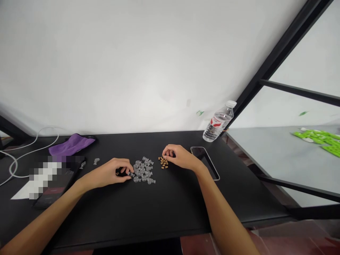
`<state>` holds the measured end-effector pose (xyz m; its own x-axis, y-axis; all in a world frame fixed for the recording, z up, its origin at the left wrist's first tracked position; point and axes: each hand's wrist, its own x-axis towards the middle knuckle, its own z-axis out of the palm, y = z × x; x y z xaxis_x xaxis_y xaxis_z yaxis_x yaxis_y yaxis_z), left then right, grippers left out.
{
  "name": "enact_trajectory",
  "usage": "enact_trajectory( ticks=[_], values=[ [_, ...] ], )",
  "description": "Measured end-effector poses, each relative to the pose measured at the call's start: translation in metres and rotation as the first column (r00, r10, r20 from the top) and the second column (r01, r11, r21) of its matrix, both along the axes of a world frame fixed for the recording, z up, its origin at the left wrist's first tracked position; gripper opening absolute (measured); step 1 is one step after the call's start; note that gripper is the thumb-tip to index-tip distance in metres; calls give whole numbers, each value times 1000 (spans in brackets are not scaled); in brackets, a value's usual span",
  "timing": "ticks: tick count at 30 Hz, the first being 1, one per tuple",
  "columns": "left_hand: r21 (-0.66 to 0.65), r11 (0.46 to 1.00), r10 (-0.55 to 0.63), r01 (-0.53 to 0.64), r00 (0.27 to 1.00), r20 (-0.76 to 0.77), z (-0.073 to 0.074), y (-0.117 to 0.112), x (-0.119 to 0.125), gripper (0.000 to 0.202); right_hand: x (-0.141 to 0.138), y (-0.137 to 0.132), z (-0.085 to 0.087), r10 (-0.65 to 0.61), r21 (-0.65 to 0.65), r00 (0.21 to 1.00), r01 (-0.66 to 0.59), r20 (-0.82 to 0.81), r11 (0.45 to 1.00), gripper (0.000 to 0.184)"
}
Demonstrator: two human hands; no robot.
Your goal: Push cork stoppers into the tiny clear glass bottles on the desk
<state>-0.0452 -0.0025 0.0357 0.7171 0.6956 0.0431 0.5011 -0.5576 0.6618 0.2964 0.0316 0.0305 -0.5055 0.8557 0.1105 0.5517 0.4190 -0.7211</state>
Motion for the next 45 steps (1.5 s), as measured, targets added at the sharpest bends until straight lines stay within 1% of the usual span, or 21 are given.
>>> enact_trajectory(
  ticks=[5,8,12,16,18,21,26,31,36,41,45],
  values=[
    [-20,1000,10,-10,1000,-3,-7,1,1,14,-1,0,-1,36,-19,999,-37,-6,999,22],
    [-24,999,25,-25,1000,2,-6,3,-1,20,-2,0,-1,42,-18,999,-42,-2,999,24],
    [-26,995,90,-92,995,-42,6,11,-17,16,-1,0,-1,43,-23,999,-43,5,999,27],
    [-21,988,151,-154,982,-115,20,17,-40,22,-1,1,-1,28,-27,1000,-27,13,999,28],
    [-59,985,153,-164,976,-152,25,18,-47,29,-1,1,-2,15,-31,1000,-15,15,999,29],
    [-140,976,135,-168,966,-223,29,16,-51,37,-1,1,-3,1,-40,1000,-1,18,999,29],
    [-215,961,107,-172,953,-284,29,14,-51,34,-1,2,-6,-2,-40,1000,2,15,999,28],
    [-252,955,84,-158,956,-280,26,13,-50,26,0,4,-11,-11,-37,1000,12,19,999,28],
    [-237,961,83,-145,964,-254,22,13,-48,23,1,5,-12,-18,-46,1000,19,25,999,29],
    [-212,966,92,-150,962,-258,21,12,-46,27,2,5,-13,-18,-37,1000,19,22,999,29],
    [-179,975,78,-128,961,-264,16,14,-48,28,1,4,-13,-30,-12,999,30,26,999,28]
  ],
)
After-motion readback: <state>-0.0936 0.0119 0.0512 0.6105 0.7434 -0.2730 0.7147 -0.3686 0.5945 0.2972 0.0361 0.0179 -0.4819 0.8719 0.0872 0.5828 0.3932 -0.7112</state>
